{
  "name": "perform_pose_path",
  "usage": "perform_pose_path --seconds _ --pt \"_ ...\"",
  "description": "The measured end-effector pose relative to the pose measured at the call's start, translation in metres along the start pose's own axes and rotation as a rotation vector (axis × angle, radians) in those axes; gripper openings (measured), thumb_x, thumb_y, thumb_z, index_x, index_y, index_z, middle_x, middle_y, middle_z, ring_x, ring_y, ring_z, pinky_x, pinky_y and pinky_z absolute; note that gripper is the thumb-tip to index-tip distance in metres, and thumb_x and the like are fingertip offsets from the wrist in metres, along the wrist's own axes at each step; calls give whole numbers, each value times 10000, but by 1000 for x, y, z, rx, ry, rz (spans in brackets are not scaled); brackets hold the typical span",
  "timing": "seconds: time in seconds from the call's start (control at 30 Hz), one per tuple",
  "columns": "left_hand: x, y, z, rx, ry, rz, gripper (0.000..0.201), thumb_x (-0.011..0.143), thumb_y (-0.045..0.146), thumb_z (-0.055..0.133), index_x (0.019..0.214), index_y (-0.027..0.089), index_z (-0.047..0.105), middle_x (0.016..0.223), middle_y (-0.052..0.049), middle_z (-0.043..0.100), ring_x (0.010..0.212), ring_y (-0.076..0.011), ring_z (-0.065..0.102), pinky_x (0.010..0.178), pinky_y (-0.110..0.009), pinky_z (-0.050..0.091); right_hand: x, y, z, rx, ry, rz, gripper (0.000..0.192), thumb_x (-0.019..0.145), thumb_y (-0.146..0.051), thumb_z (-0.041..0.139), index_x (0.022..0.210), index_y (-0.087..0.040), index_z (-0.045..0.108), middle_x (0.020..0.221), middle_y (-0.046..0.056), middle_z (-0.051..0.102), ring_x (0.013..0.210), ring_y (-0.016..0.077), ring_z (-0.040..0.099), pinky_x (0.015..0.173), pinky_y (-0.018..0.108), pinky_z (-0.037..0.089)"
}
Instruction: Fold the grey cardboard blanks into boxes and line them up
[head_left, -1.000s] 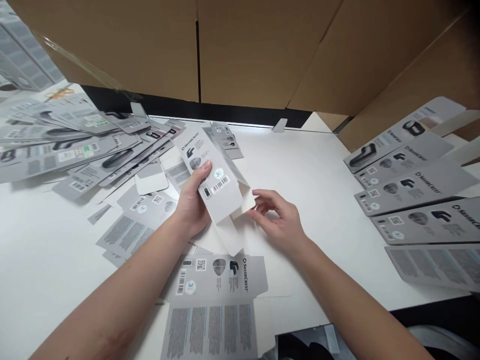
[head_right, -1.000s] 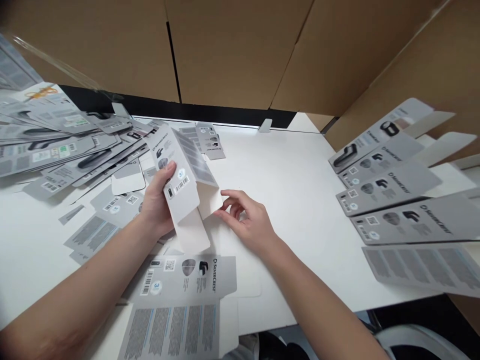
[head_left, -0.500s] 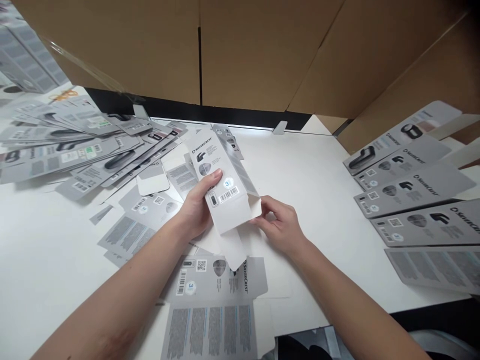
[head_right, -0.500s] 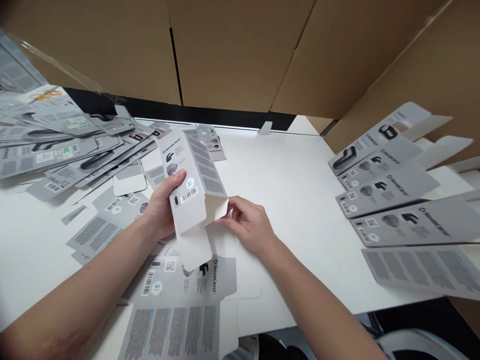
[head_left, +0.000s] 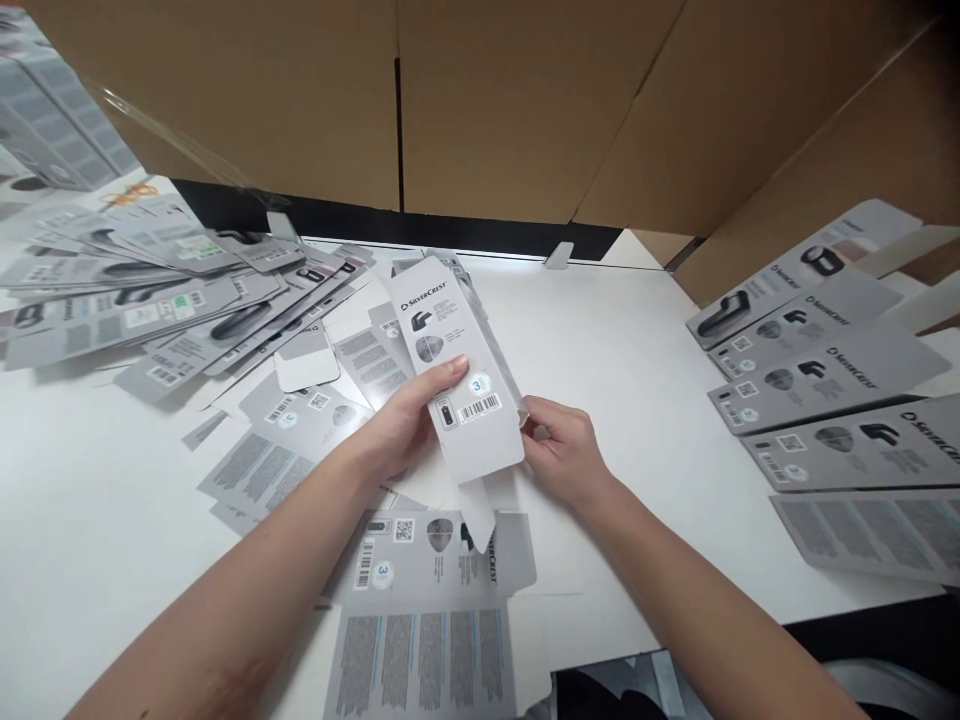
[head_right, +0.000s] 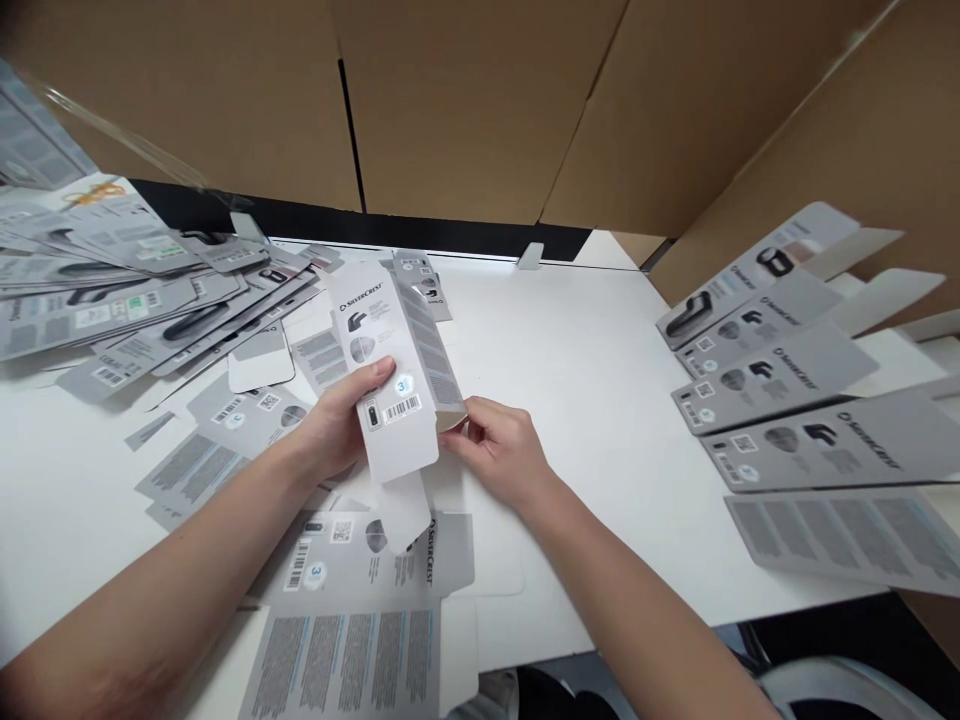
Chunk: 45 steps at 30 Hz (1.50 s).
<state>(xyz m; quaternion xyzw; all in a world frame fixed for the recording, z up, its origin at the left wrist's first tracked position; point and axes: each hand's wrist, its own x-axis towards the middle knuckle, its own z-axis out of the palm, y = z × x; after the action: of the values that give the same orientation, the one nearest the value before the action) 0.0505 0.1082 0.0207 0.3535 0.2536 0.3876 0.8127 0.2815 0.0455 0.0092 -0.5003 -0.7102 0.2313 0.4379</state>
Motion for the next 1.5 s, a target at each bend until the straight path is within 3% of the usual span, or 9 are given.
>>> perform_pose_path --seconds 0.2,0.47,0.73,1.03,1.5 --pt "-1 3 3 32 -62 -11 599 926 700 960 1234 193 875 1227 -170 924 1283 -458 862 1130 -593 679 0 -2 1 10 35 32 268 1002 -332 809 753 -268 733 659 -39 660 588 153 554 562 307 465" --pt "-6 3 2 79 -133 -31 618 919 752 946 1182 196 886 1228 -192 913 1322 -494 840 1153 -632 651 0 -4 1 16 37 40 369 938 -316 797 658 -257 564 602 -55 563 551 134 471 528 289 366" --pt "-7 0 0 97 -147 -53 661 878 706 1007 1264 191 860 1234 -180 909 1248 -444 853 1040 -542 661 1 -5 3 -10 55 -89 402 948 -201 664 642 -246 407 587 -68 415 560 115 326 531 276 278" --pt "-6 1 2 114 -125 -84 752 812 699 1060 1315 187 836 1261 -162 907 1293 -427 845 1066 -506 659 -1 -3 3 -6 78 -119 361 850 -110 613 639 -244 353 588 -71 370 567 111 309 522 277 239" --pt "-5 -5 -3 134 -119 -87 674 853 643 1060 1325 207 859 1380 -168 887 1300 -424 843 1017 -493 679 0 -6 6 71 93 -116 346 819 -119 621 600 -234 379 568 -81 378 546 94 308 495 249 215"
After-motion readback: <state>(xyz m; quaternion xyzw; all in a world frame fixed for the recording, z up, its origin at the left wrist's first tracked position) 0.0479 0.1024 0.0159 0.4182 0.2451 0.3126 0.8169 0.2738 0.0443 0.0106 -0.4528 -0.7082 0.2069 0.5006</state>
